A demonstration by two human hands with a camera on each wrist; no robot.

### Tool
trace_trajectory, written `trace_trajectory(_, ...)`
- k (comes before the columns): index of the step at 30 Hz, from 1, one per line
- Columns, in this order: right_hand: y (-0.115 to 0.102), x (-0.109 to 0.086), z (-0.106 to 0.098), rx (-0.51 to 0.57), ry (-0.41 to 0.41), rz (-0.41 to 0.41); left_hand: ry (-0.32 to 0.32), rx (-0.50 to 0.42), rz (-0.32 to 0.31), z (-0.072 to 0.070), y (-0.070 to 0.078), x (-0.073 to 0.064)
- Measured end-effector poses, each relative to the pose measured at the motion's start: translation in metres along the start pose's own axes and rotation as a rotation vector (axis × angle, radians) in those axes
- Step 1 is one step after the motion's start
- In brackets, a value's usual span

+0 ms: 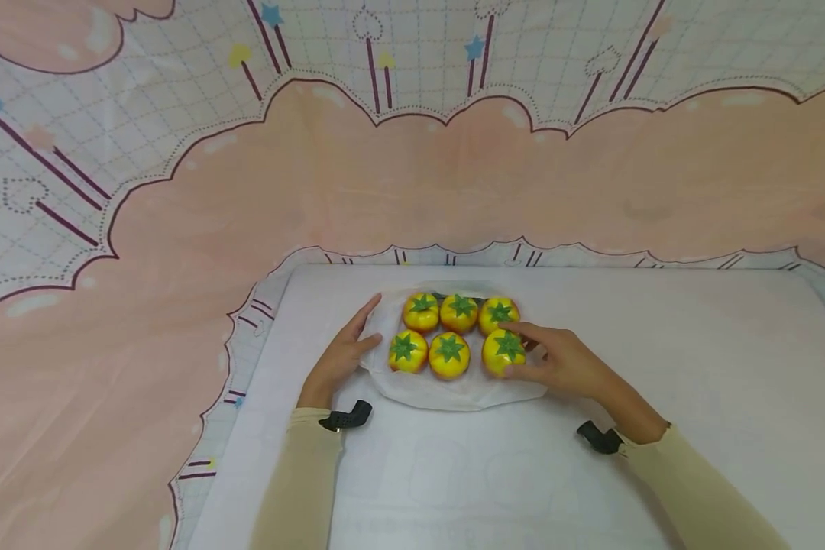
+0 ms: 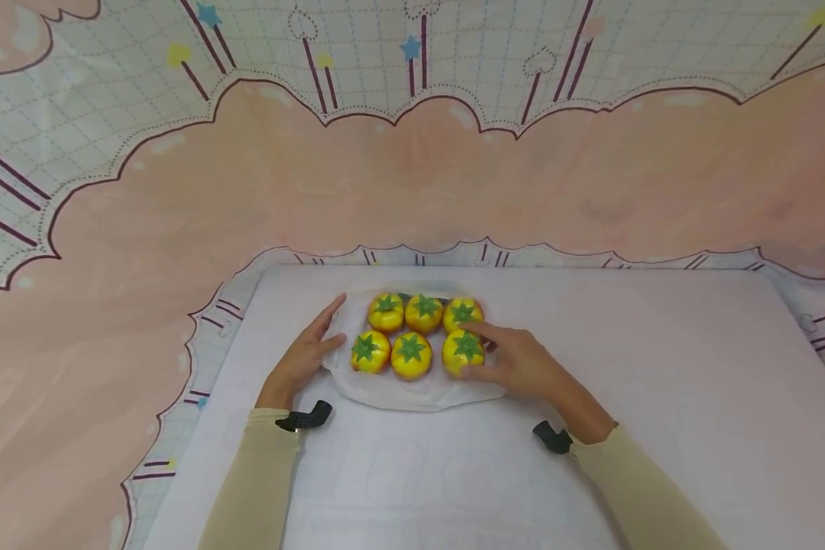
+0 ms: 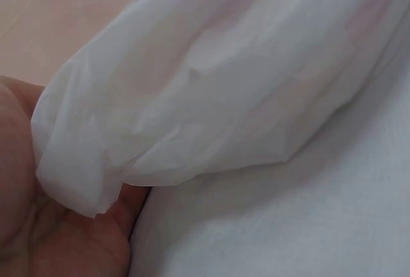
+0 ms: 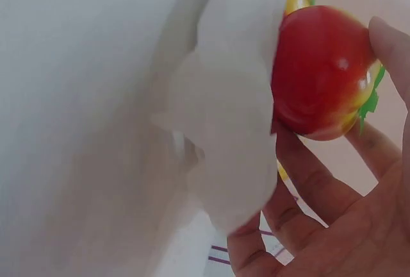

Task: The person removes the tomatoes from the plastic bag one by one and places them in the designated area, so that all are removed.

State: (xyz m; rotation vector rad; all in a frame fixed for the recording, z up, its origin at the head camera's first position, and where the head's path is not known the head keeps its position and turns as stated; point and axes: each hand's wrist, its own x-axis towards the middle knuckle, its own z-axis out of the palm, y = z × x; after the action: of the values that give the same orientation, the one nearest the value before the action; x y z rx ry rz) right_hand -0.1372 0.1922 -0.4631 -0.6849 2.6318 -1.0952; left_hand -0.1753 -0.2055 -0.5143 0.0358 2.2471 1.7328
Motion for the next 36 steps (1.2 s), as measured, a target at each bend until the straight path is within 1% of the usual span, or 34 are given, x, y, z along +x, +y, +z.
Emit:
trace_trajectory(5, 0.002, -0.006, -0.009, -0.001, 0.002, 0.026, -0.003, -0.010, 0.014, 0.001, 0.000, 0.000)
trace_trajectory(11, 0.003, -0.009, -0.019, -0.015, 0.045, -0.004, -0.005, -0.003, 0.025, 0.000, -0.001, 0.000)
trace_trajectory(18, 0.005, -0.013, -0.028, -0.024, 0.064, 0.012, 0.003, 0.010, 0.019, 0.000, 0.000, -0.001)
trace_trajectory(23, 0.008, -0.015, -0.032, -0.028, 0.062, 0.026, 0.003, 0.023, 0.035, 0.000, 0.002, -0.003)
trace_trajectory(29, 0.012, -0.016, -0.033, -0.044, 0.073, 0.030, -0.011, 0.001, 0.053, 0.000, 0.002, -0.004)
trace_trajectory(36, 0.016, -0.021, -0.034, -0.045, 0.098, 0.033, -0.002, 0.020, 0.040, 0.002, -0.002, -0.004)
